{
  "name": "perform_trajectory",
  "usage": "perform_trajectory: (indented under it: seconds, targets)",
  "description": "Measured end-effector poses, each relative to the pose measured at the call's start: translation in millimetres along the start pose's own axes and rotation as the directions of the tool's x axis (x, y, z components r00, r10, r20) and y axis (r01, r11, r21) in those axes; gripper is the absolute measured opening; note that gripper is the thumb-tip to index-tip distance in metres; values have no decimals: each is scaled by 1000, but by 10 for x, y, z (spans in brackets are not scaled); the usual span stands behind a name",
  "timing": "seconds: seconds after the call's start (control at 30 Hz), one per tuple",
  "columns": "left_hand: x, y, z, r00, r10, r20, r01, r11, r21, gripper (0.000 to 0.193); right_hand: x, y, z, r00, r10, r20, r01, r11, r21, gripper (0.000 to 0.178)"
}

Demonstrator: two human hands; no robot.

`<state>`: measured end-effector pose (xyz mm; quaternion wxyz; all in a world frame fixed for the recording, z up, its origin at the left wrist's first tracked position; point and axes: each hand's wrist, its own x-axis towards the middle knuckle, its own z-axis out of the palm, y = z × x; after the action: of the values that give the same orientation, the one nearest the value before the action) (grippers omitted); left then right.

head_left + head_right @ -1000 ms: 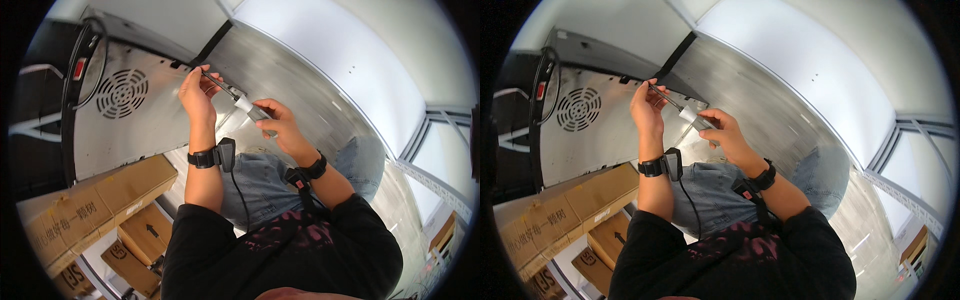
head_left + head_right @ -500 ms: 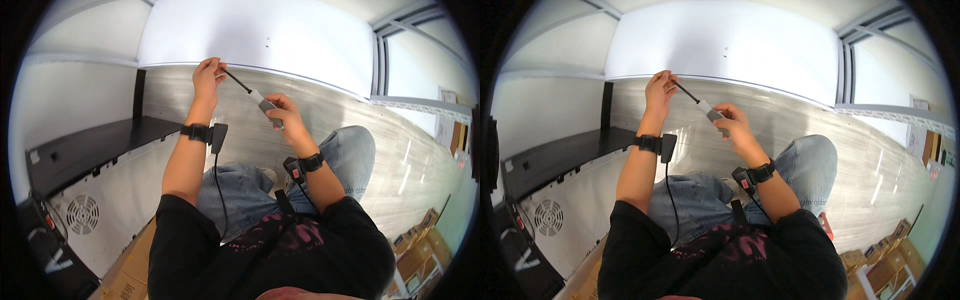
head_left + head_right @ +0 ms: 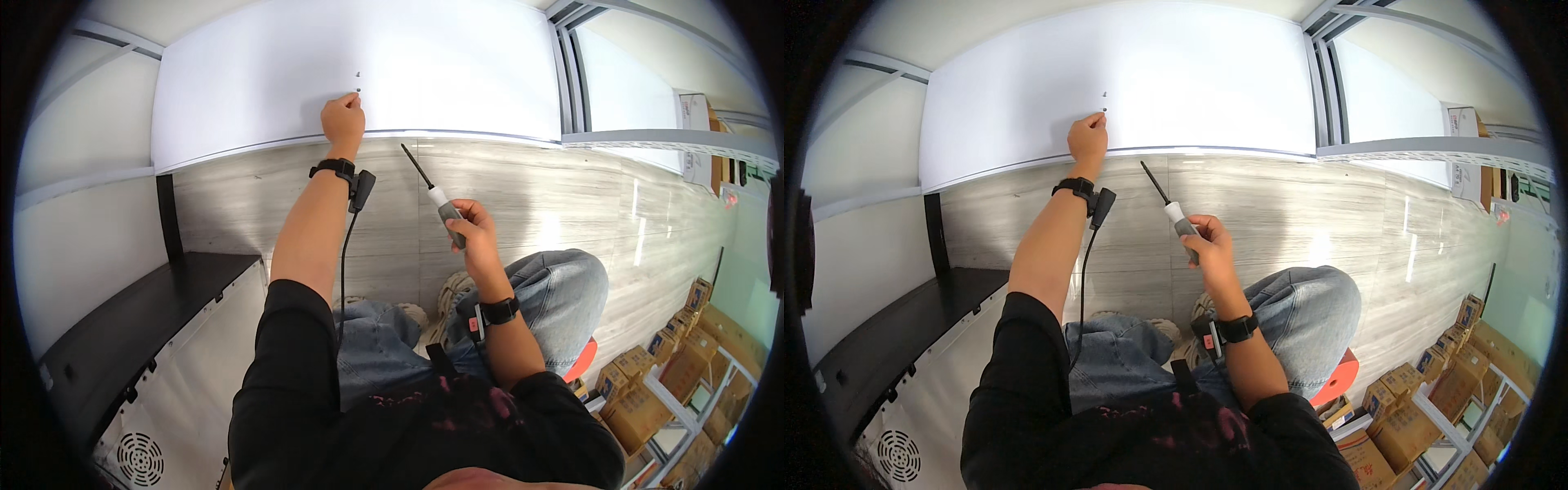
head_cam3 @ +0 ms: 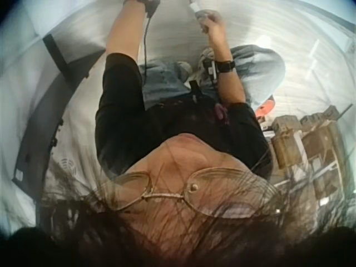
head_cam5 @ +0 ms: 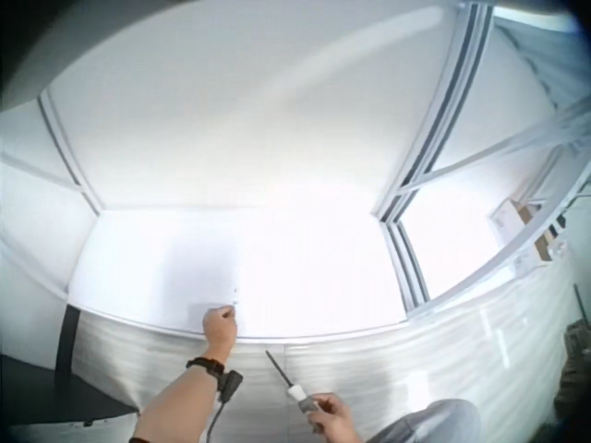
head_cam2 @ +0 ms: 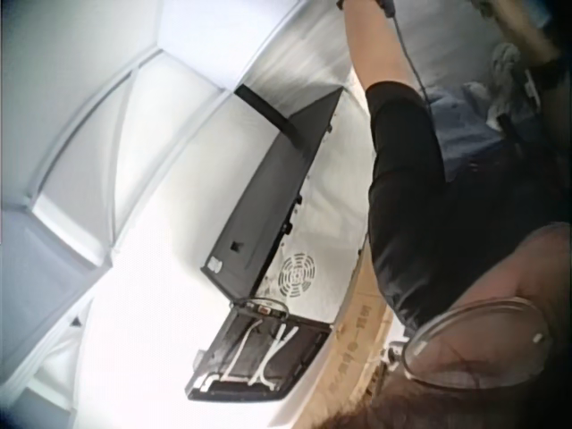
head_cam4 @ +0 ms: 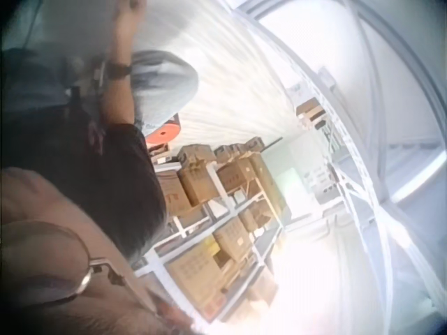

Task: The person uses a screwdriver to remove screws from the back panel of a beige electronic device, then detaches the panel. They continue to remove screws from the device's metal chassis and place them on a nearby shelf.

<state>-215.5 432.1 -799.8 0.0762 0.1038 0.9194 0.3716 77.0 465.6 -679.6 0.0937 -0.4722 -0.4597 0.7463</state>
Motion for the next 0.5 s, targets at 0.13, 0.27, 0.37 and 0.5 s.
perform_trajectory:
  seconds: [0.13, 0.27, 0.37, 0.5]
  targets:
    - [3, 17, -24, 1000, 7, -27, -7, 1000, 9, 20, -7, -2, 10, 1000, -5, 14, 5, 1000, -4, 30]
    - [-63, -140, -223, 998, -47, 29, 52, 978, -204, 18, 9, -89, 111, 997, 1, 83, 2, 999, -37, 31]
    - [-218, -411, -582, 979, -196, 54, 199, 869, -452, 20, 27, -140, 324, 985, 39, 166, -23, 995, -101, 32]
    - [-657, -484, -1366, 850, -431, 305, 501, 478, -721, 24, 2, -199, 823, 931, 92, 352, -33, 985, -170, 34]
